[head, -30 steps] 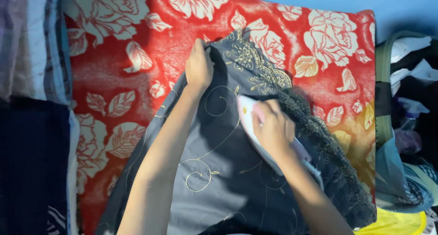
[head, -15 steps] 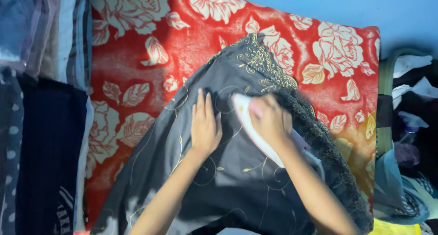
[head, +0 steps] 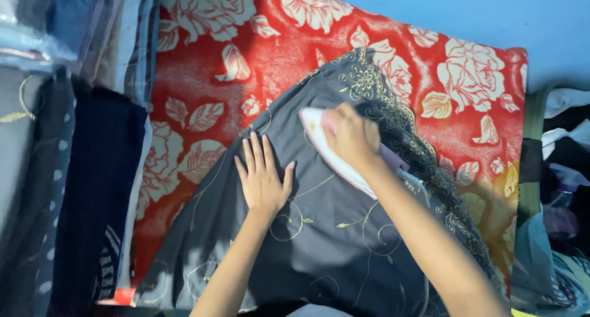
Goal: The person irons a dark gray fabric with gold embroidery on a red floral patterned surface. They use a spray bottle to moisten the fabric and a pink iron to smooth it out, repeatedly adjusting the fabric's position and flipping it over to iron different sections.
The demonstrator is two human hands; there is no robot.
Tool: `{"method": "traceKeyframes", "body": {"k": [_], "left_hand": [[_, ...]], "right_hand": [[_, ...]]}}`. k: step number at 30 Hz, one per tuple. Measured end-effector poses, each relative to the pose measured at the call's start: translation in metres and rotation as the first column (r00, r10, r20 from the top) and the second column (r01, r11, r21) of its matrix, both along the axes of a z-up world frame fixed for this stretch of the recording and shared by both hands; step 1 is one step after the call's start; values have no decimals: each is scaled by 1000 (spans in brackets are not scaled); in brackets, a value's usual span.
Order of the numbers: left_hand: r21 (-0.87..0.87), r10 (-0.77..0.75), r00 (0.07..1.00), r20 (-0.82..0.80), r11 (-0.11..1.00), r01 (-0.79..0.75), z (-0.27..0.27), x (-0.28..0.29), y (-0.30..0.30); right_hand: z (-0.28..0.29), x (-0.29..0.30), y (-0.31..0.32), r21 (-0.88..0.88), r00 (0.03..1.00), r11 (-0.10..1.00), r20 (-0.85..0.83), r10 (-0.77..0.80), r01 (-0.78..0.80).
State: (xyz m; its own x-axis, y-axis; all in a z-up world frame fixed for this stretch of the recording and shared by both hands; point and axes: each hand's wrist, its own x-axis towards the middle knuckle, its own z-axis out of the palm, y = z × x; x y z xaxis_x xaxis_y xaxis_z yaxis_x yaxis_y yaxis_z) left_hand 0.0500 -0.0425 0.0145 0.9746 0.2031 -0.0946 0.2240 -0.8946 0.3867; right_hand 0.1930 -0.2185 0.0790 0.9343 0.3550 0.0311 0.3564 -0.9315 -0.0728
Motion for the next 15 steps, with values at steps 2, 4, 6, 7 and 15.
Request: {"method": "traceKeyframes", "body": {"k": [2,4,6,7,15], "left_hand": [[-2,7,1000,-6,1000,-7,3,-4,-1],[-15,12,1000,14,1000,-12,7,-3,-1],[-16,20,1000,18,1000,-19,8,-2,0],[-26,19,1000,19,999,-18,8,-2,0],[-42,11,1000,-28,999,-12,12,-3,-1]], "right_hand": [[-15,9,-3,-8,1000,1000,2,-16,16],[-29,22,4,-80,988,991,113,-103,112],[-10,8,16,-32,997,999,71,21,-19],[0,1,21,13,990,990,33,139,-140],[-16,20,42,-79,997,995,41,71,-68]]}}
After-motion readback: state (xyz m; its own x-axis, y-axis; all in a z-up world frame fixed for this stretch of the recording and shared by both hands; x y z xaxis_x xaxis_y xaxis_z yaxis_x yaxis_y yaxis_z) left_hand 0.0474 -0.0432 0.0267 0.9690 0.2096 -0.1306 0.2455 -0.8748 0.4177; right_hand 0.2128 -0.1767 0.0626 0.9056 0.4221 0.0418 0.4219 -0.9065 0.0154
